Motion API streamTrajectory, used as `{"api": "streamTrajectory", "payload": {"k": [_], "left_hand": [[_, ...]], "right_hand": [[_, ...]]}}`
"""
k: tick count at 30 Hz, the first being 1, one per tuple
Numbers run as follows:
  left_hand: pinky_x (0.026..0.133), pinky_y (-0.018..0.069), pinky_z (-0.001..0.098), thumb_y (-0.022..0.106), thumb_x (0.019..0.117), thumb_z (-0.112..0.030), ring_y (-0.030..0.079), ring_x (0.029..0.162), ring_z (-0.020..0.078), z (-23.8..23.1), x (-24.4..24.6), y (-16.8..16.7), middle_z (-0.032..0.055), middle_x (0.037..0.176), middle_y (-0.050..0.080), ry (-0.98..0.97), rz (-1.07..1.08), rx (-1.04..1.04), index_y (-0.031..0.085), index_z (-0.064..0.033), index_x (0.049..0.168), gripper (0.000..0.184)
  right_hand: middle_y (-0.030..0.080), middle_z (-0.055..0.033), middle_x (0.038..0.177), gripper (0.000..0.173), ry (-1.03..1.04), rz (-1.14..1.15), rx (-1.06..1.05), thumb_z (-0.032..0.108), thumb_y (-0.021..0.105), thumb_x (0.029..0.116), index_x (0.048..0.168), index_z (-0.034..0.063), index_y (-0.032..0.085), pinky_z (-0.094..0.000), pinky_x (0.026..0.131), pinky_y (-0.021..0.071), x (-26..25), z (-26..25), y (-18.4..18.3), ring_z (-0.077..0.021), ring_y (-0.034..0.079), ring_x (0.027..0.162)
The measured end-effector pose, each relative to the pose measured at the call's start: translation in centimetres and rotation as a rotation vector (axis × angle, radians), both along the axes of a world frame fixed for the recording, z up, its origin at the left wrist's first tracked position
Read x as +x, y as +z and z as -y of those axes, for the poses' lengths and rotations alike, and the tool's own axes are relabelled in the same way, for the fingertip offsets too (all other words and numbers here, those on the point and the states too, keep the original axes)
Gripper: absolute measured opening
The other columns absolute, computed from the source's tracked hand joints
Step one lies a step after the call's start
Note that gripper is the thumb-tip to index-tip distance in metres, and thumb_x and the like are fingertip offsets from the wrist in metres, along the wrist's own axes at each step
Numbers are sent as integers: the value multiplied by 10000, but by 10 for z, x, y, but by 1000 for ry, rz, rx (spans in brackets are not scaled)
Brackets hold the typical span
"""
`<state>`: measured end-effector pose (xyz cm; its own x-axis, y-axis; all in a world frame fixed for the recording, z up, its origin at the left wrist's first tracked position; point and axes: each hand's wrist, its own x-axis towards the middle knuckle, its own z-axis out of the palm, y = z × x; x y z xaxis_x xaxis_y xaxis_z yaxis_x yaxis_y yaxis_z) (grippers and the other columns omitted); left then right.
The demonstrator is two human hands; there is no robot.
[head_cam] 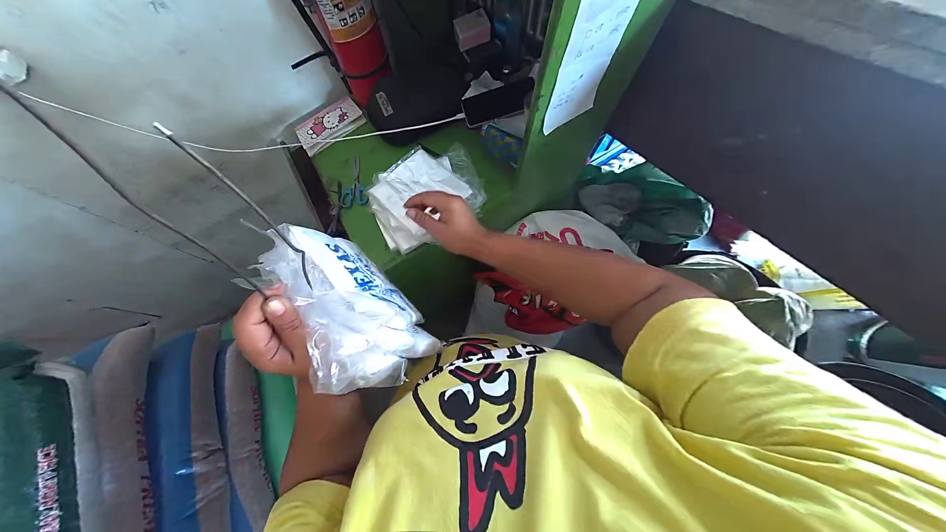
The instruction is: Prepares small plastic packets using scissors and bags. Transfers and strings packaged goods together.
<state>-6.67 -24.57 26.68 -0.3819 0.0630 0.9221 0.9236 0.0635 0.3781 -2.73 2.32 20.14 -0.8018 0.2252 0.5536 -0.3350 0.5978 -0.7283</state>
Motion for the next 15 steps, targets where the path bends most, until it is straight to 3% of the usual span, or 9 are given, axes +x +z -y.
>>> {"api": "streamTrajectory", "payload": {"k": [2,4,5,7,9,11,12,13,15], "left_hand": [[807,462,103,436,1085,-113,546,858,-129,7,-2,0,-78,876,598,28,-8,-8,588,48,987,241],[796,454,94,428,1085,-113,539,835,-129,9,-1,1,-72,850,582,60,3,-11,580,59,965,259],[792,455,95,427,1081,-110,540,826,-127,10,-1,1,-64,837,581,76,10,-8,578,68,947,269],[787,454,90,430,1089,-125,539,824,-130,11,-2,-1,-56,838,585,88,11,-17,583,73,946,288],[780,457,86,447,1088,-133,539,827,-135,13,-6,-5,-72,855,595,73,14,-11,601,58,972,272],[784,463,89,462,1087,-140,548,838,-136,14,-10,-8,-93,867,601,54,18,-1,613,32,997,246],[782,465,88,469,1087,-145,551,838,-136,14,-11,-9,-104,871,603,47,24,7,618,13,999,234],[778,466,89,475,1083,-142,554,833,-134,15,-12,-9,-107,868,604,47,27,14,622,5,993,226],[773,463,90,477,1084,-151,551,830,-130,18,-14,-12,-105,869,602,52,27,12,624,-5,995,226]], "right_hand": [[614,-210,1382,503,-177,379,138,336,712,959,1343,20,639,-558,1130,420,-21,-33,-22,-376,533,1344],[454,-213,1550,775,-216,528,246,496,792,858,1461,72,555,-661,1162,317,-38,-54,-40,-436,347,1478],[402,-213,1594,814,-196,565,289,554,765,865,1483,76,538,-677,1173,283,-44,-57,-45,-441,296,1507],[421,-214,1588,759,-152,632,337,616,623,950,1445,43,574,-651,1159,329,-56,-53,-48,-418,357,1488],[426,-252,1560,895,-144,763,370,673,674,883,1439,-16,547,-654,1095,396,-64,-35,-40,-440,399,1444],[341,-299,1572,1125,-127,916,493,556,896,706,1521,-42,401,-667,1032,436,-67,-14,-31,-493,365,1429],[324,-316,1567,1174,-128,960,551,385,967,661,1544,-66,337,-668,1015,448,-67,-3,-28,-511,363,1420],[351,-334,1536,1069,-136,962,587,173,942,696,1528,-105,331,-672,992,457,-65,6,-27,-528,384,1397],[485,-335,1407,595,-171,863,641,-97,676,861,1414,-144,461,-648,932,499,-54,18,-31,-528,498,1294]]}}
